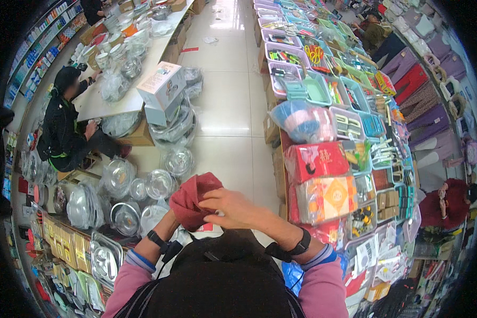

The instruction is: The person walks down a staircase into a store and proceeds to a display table. They use a red cloth to wipe the white tabletop, moving aside cardboard boxes and plastic-wrapped bowls. The person continues wiping different sections of the table and repositions items to reach more surface area.

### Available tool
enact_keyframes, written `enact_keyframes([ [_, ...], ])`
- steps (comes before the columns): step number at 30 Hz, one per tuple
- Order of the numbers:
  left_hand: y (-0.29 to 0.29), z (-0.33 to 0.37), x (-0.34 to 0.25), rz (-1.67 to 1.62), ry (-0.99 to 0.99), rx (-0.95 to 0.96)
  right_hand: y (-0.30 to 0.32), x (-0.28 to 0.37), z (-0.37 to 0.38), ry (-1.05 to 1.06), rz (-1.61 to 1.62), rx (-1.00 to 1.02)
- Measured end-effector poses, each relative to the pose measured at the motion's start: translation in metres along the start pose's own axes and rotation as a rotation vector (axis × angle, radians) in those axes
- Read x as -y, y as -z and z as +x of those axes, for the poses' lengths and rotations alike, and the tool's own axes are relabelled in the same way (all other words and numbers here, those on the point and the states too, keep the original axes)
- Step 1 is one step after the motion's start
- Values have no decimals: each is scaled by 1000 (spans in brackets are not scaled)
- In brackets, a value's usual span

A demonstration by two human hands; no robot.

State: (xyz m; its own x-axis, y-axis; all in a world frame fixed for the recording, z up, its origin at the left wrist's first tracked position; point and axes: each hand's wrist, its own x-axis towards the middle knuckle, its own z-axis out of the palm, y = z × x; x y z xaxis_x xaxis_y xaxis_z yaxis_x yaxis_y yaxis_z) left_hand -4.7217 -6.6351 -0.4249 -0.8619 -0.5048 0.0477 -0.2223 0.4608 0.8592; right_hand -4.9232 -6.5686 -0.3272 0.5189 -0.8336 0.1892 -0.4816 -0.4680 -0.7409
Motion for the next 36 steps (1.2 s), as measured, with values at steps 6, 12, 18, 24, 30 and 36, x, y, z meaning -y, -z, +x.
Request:
enact_keyframes([
  [6,52,8,50,-348,354,-203,58,-95,16,-394,171,25],
  [12,132,36,110,152,319,-243,100,-182,68,-543,250,-32],
  [18,245,149,151,221,214,-260,170,-215,156,-561,285,58],
  [24,284,220,234,77,141,-329,224,-275,220,-739,385,53],
  [30,323,305,265,-882,350,-470,278,-383,273,-702,368,169],
  [36,392,417,261,-231,287,-544,385,-491,361,-518,415,358],
])
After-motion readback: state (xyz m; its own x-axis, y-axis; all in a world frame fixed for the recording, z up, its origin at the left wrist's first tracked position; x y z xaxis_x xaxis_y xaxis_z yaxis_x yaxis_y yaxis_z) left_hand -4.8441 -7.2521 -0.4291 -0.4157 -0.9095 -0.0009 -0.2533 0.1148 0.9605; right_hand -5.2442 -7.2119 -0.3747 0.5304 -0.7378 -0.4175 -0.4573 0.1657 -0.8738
